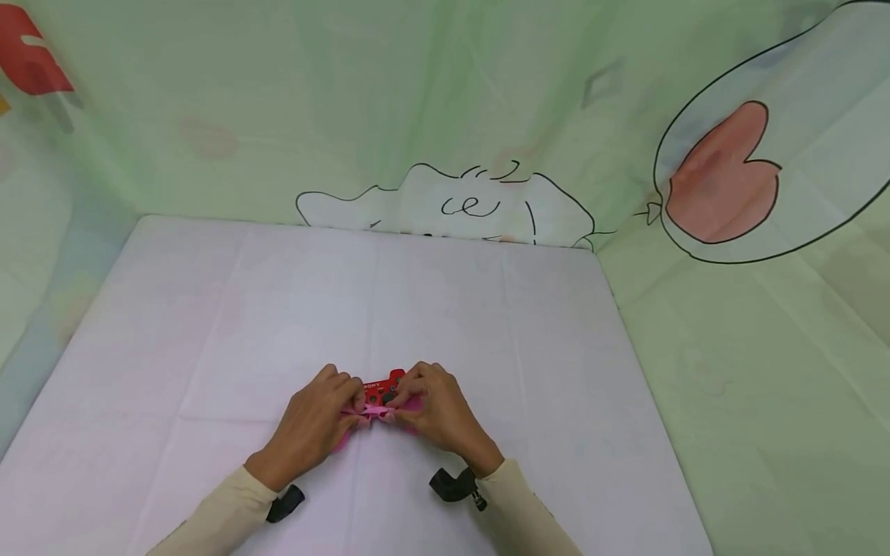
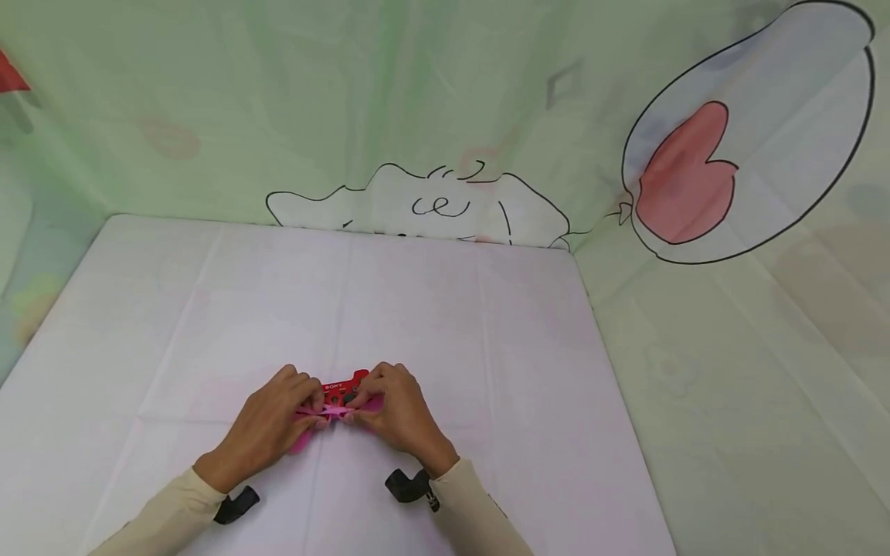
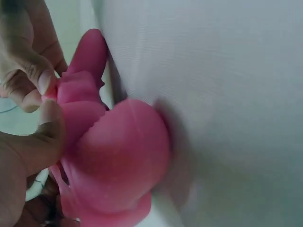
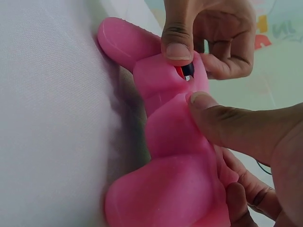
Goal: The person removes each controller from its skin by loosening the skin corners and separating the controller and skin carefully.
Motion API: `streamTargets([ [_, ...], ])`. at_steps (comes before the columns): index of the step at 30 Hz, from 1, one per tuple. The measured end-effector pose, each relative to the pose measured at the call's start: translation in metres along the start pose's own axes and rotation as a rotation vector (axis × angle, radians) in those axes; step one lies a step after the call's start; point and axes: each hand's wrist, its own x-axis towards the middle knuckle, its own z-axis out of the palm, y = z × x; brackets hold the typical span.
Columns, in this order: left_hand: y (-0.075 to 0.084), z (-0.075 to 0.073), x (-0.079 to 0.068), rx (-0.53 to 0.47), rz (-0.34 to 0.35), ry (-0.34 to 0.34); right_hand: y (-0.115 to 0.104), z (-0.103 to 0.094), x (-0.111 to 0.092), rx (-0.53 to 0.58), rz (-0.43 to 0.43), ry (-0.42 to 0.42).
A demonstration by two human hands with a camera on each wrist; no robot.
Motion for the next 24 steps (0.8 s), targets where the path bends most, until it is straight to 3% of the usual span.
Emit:
streamTargets([
  [7,0.002,-0.013,0.008,0.008,-0.101,-0.137,0.002,0.003,0.001,0.013,0.001,0.003],
  [12,0.002,-0.02,0.013,0.065,-0.087,-0.219,0.002,0.004,0.001,0.013,0.008,0.002],
  [18,-0.001,-0.019,0.014,-0.031,-0.127,-0.26,0.002,0.004,0.001,0.029,-0.002,0.009],
  [24,0.001,-0.016,0.015,-0.12,-0.153,-0.26,0.003,0.003,0.001,0.021,-0.025,0.03],
])
